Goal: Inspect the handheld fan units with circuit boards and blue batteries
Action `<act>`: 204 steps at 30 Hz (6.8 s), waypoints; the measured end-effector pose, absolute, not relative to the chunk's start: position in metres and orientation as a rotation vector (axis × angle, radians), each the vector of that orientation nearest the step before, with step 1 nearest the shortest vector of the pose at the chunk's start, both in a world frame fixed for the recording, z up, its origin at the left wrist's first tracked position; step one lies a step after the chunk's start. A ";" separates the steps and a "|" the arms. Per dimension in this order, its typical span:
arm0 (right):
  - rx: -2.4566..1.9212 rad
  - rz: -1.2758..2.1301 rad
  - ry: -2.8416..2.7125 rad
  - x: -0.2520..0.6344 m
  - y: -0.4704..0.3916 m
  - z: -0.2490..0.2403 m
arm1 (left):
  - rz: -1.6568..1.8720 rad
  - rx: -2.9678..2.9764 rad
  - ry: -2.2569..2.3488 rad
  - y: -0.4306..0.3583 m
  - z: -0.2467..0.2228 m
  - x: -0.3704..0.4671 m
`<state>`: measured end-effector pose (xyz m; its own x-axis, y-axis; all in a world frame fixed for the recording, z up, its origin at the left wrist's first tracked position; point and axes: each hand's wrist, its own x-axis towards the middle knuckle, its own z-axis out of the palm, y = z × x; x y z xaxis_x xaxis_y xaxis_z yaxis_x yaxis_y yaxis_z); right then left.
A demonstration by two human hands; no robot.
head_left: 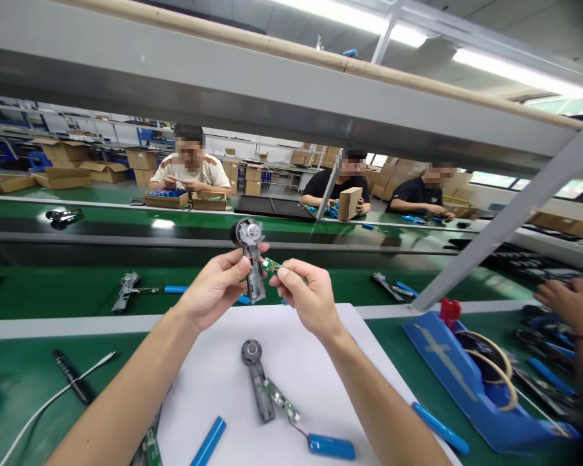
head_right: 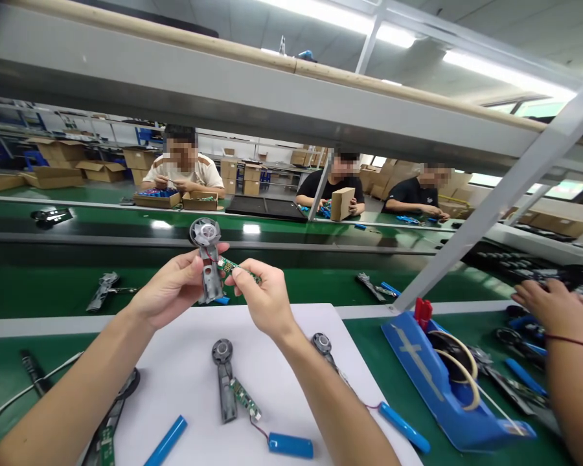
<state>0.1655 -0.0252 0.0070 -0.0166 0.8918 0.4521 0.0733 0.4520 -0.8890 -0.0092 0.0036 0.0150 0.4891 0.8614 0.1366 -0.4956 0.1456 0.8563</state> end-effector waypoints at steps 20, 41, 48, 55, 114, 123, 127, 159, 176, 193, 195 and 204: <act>-0.831 0.741 -1.430 0.164 -0.025 -0.002 | 1.034 1.051 0.386 0.000 0.019 -0.009; -0.791 0.751 -1.421 0.164 -0.024 -0.002 | 1.022 1.074 0.385 0.000 0.018 -0.009; -0.805 0.750 -1.422 0.163 -0.026 0.000 | 1.018 1.078 0.386 0.000 0.018 -0.009; -0.826 0.754 -1.415 0.164 -0.024 -0.001 | 1.012 1.096 0.389 0.001 0.018 -0.008; -0.652 1.977 -0.726 -0.127 -0.030 -0.110 | 1.536 1.457 1.641 -0.085 -0.129 -0.226; -0.598 1.961 -0.745 -0.128 -0.034 -0.114 | 1.553 1.332 1.524 -0.082 -0.128 -0.223; -0.589 1.980 -0.733 -0.127 -0.033 -0.113 | 1.556 1.299 1.505 -0.082 -0.127 -0.222; -0.549 1.780 -0.974 -0.135 -0.026 -0.139 | 1.572 1.229 1.431 -0.078 -0.129 -0.228; -0.742 1.877 -0.990 -0.136 -0.028 -0.135 | 1.594 1.364 1.697 -0.078 -0.130 -0.239; -0.865 1.900 -1.040 -0.117 -0.026 -0.130 | 1.384 1.375 2.163 -0.072 -0.130 -0.283; -0.847 1.906 -1.038 -0.117 -0.026 -0.129 | 1.227 1.458 2.207 -0.072 -0.131 -0.283; -0.793 1.957 -0.980 -0.120 -0.029 -0.125 | 0.969 1.677 2.381 -0.076 -0.127 -0.270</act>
<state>-0.1204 -0.0285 -0.1250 -0.4908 0.8531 -0.1770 -0.3689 -0.3875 -0.8448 -0.2697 -0.0762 -0.1275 -0.4010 0.8694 0.2886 0.8237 0.2044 0.5288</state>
